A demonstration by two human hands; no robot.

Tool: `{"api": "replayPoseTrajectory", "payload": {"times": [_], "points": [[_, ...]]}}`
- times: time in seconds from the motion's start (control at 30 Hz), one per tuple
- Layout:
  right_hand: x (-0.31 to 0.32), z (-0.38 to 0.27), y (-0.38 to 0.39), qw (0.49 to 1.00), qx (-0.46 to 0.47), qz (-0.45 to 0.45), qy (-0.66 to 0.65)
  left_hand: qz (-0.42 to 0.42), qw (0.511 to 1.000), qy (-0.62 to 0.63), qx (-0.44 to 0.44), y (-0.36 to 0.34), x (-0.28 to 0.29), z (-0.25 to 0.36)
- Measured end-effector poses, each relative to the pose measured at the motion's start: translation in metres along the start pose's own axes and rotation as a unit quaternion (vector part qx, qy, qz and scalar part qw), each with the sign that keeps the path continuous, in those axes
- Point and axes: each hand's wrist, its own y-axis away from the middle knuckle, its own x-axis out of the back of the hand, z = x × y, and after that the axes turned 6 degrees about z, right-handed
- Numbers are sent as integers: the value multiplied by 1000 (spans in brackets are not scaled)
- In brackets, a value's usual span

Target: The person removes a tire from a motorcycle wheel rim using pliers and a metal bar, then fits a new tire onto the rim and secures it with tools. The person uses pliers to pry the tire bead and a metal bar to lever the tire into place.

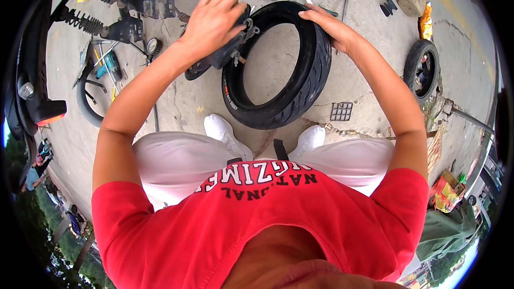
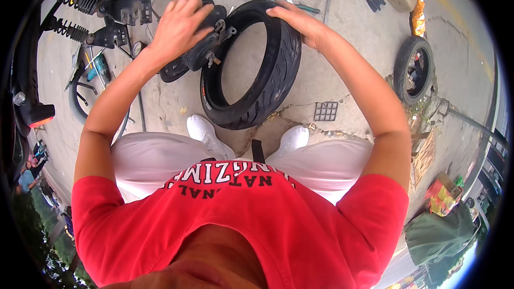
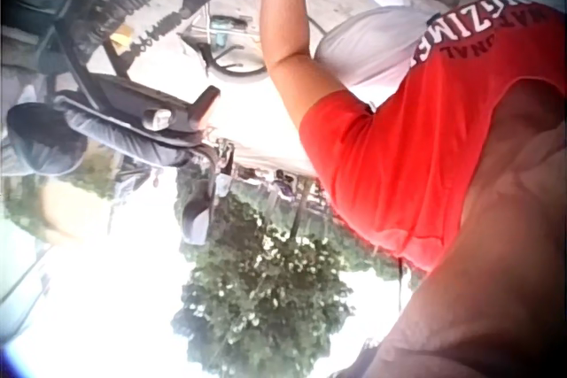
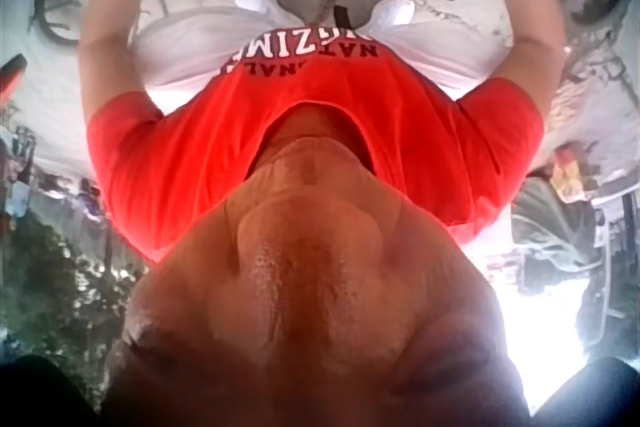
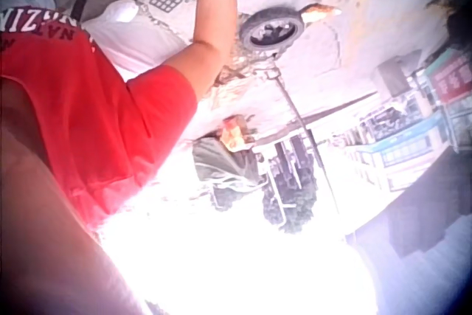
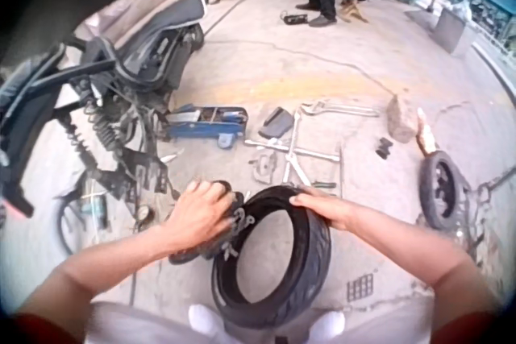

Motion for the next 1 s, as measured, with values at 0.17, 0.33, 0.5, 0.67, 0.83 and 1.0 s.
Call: {"api": "replayPoseTrajectory", "payload": {"times": [0.17, 0.33, 0.5, 0.67, 0.83, 1.0], "points": [[7, 2, -4, 999, 8, -21, -23, -226, 927, -279, -110, -2, -50, 29], [9, 4, -9, 999, 18, -9, -42, -122, 976, -147, -109, -3, -41, 26], [15, 6, -14, 998, -2, -6, -59, 46, 995, -79, -36, -17, -19, 9], [7, 7, -12, 998, 2, 12, -61, -176, 961, -42, 210, -39, -34, -24], [2, 2, -10, 999, 1, -9, -49, -336, 919, -41, 203, -66, -60, -28], [-7, 5, -1, 998, 21, 26, -45, -327, 927, -44, 175, -57, -55, -31]]}}
